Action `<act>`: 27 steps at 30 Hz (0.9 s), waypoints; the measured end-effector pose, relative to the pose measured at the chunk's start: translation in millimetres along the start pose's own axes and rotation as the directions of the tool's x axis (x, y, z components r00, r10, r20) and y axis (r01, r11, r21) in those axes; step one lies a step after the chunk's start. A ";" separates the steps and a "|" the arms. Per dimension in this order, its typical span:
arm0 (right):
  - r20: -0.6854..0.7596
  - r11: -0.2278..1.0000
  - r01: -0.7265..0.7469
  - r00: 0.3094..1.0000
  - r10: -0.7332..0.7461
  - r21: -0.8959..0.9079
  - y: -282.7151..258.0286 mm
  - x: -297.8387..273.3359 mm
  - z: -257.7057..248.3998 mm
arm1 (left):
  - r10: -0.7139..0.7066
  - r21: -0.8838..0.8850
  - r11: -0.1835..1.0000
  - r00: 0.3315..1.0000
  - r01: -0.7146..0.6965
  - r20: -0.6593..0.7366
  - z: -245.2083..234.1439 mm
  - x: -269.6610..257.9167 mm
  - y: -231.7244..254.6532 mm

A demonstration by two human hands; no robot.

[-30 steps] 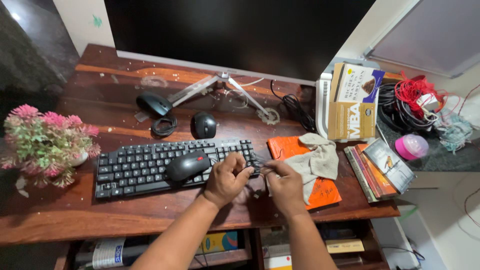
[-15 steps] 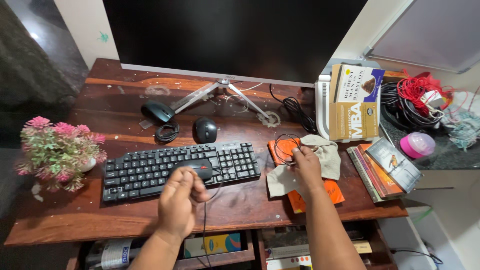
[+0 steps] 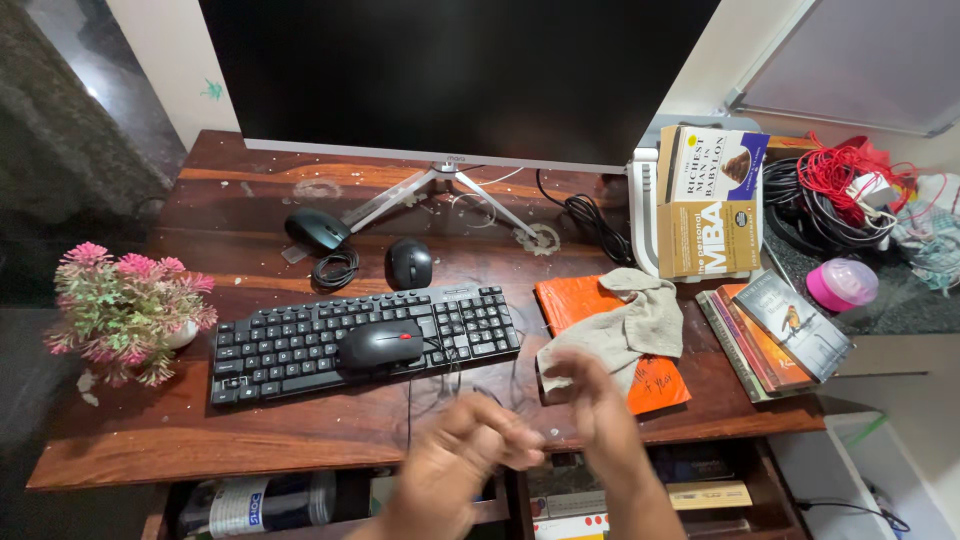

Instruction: The person writes in a notebook, then closes it and wipes the desk surface with a cloth. They retrieve a spray bottle from a drawer, wipe it, and place it back. They then wipe a computer mouse and coil its cable.

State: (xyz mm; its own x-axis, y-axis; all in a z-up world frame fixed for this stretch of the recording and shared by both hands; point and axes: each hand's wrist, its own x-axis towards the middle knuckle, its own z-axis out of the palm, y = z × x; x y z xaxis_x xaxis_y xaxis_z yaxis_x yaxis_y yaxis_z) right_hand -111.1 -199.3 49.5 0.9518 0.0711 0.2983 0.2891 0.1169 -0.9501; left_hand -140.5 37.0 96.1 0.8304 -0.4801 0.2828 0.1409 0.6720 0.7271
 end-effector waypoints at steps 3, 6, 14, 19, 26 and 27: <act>0.258 0.994 0.002 0.966 -0.030 0.107 0.0 -49.0 9.7 | 0.248 0.506 0.810 0.955 -0.295 0.161 21.0 2.0 -12.5; 0.168 0.998 -0.059 0.984 0.059 -0.004 20.4 -73.1 -12.7 | 0.321 0.729 0.471 0.866 -0.497 0.383 26.0 1.0 -8.2; -0.168 0.936 0.348 0.921 -0.352 -0.055 -41.9 -43.3 -92.9 | 0.259 0.920 -0.391 0.956 -0.028 0.139 -84.2 44.3 11.8; -0.375 0.955 0.190 0.922 -0.094 0.227 -118.6 11.1 -130.5 | 0.114 0.903 -0.423 0.984 -0.079 0.140 -119.2 51.2 5.6; -0.241 0.965 0.219 0.954 -0.180 0.146 -120.8 43.6 -141.4 | 0.050 0.851 -0.519 0.991 -0.082 0.126 -104.8 48.4 -1.0; -0.233 0.969 0.226 0.952 -0.198 0.103 -120.6 50.9 -143.6 | 0.013 0.855 -0.512 0.995 -0.077 0.097 -101.7 48.1 0.9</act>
State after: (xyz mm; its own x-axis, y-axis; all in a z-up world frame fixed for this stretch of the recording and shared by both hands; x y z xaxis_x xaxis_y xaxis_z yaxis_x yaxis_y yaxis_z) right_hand -82.9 -352.1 166.3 0.8730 -0.1861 0.4509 0.4849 0.2311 -0.8435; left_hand -45.6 71.8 46.7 0.7760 -0.5238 0.3513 -0.5970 -0.7898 0.1409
